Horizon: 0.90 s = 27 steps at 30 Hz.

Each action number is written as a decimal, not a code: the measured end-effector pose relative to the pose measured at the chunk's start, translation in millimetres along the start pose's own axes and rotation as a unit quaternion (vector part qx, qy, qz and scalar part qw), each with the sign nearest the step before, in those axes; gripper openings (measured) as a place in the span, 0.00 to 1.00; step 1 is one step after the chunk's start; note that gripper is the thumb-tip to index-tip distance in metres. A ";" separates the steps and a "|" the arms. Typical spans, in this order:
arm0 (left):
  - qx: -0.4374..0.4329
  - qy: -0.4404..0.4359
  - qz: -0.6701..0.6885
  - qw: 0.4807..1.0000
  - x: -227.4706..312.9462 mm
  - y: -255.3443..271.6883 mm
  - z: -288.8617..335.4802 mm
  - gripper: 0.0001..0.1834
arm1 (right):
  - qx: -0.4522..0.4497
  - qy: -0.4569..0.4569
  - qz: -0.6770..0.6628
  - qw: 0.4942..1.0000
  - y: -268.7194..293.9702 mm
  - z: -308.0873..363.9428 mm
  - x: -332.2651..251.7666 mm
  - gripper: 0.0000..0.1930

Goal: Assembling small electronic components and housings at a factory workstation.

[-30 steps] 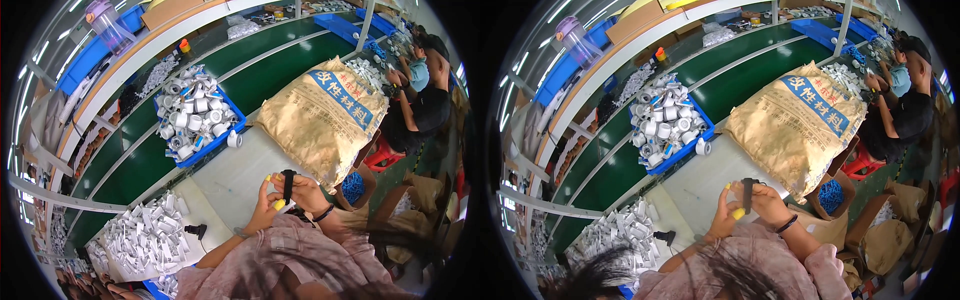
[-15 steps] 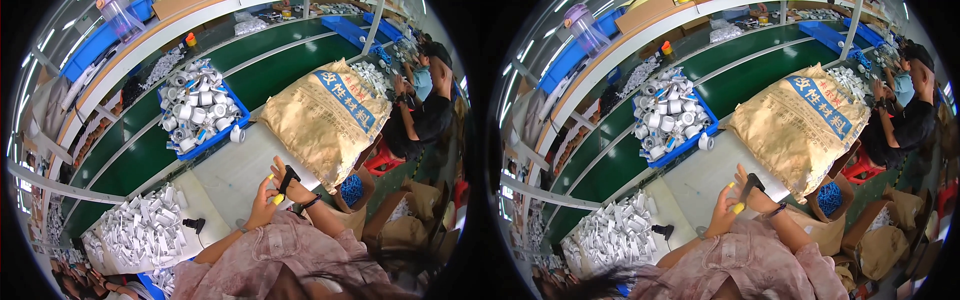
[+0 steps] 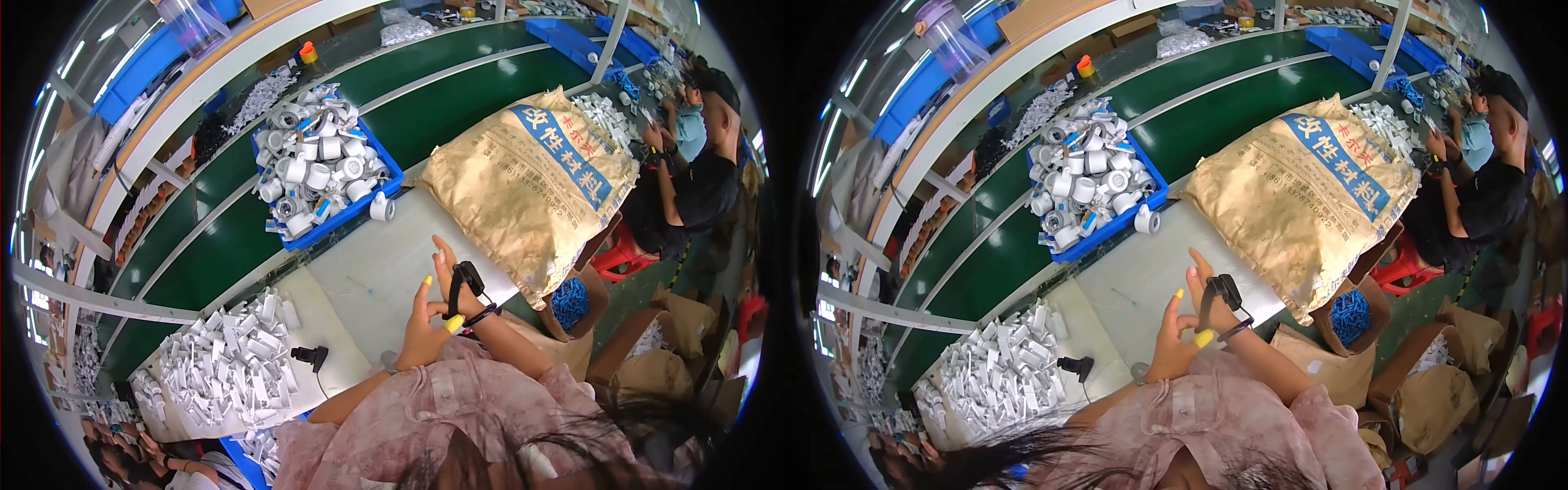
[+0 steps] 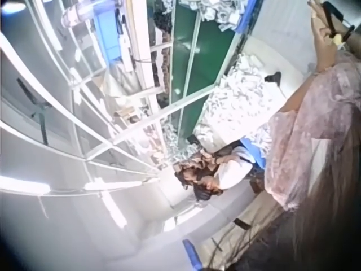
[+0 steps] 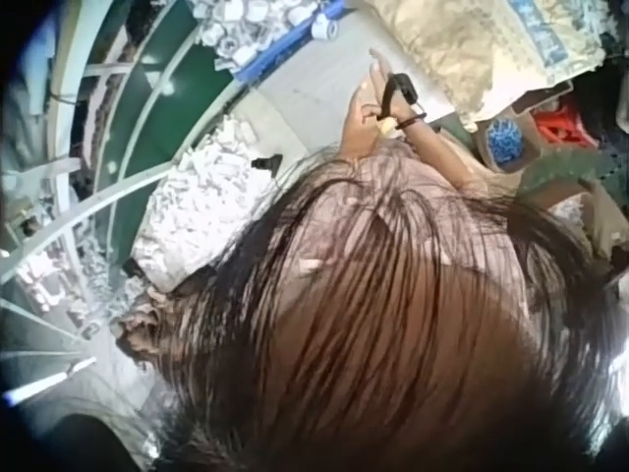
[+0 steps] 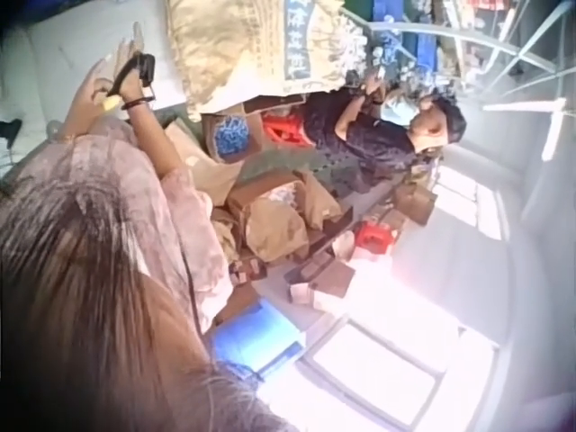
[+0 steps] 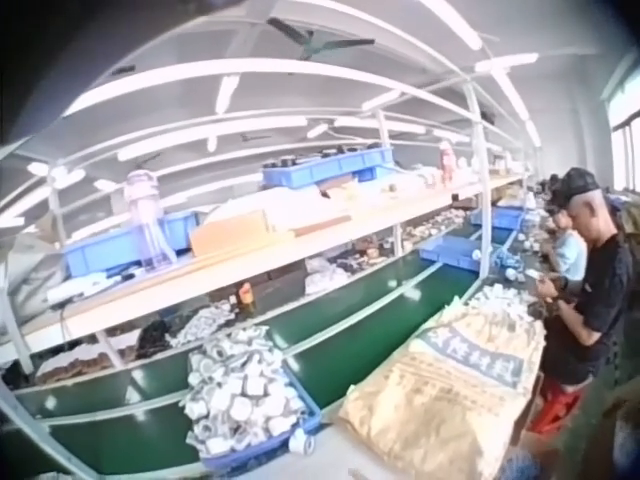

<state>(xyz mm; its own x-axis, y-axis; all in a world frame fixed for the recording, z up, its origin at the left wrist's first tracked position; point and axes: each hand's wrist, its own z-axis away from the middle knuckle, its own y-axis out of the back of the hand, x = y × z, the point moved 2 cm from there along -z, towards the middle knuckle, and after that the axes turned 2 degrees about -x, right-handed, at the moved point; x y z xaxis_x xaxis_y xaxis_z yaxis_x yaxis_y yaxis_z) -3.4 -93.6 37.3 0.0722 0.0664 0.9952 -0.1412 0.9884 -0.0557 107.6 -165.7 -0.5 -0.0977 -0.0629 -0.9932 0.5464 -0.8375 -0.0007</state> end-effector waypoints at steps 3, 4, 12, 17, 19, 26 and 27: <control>-0.011 -0.041 -0.071 0.997 7.2 -5.1 0.6 0.48 | 0.024 -0.052 -0.136 0.989 -8.4 -8.6 -6.1 0.39; -0.034 -0.075 -0.120 0.989 13.7 -8.8 4.0 0.49 | 0.059 -0.105 -0.280 0.953 -12.4 -8.7 -11.9 0.39; 0.008 -0.062 -0.126 0.990 5.4 -5.7 -4.4 0.39 | -0.157 0.013 -0.092 0.983 -15.6 -12.4 4.2 0.16; 0.021 -0.142 -0.191 0.971 -0.5 -4.9 7.4 0.37 | -0.003 0.212 0.486 0.848 -21.4 -18.2 -11.8 0.11; 0.053 -0.168 -0.229 0.957 -6.6 -2.2 6.1 0.39 | -0.046 0.233 0.477 0.846 -30.1 -25.1 3.3 0.12; 0.097 -0.103 -0.275 0.951 -9.9 12.0 11.3 0.35 | -0.169 0.193 0.279 0.925 -41.5 -34.1 11.2 0.09; 0.113 -0.107 -0.307 0.939 -4.0 16.9 13.6 0.34 | -0.112 0.021 0.017 0.993 -42.8 -34.0 -2.2 0.09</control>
<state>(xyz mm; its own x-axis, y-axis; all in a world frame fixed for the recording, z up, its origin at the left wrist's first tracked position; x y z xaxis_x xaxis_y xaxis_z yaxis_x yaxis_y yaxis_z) -19.5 -79.0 33.4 0.0126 -0.5592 0.8290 -0.3447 0.7758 0.5286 112.6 -111.3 -2.2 -0.0441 -0.0623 -0.9971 0.7200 -0.6938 0.0115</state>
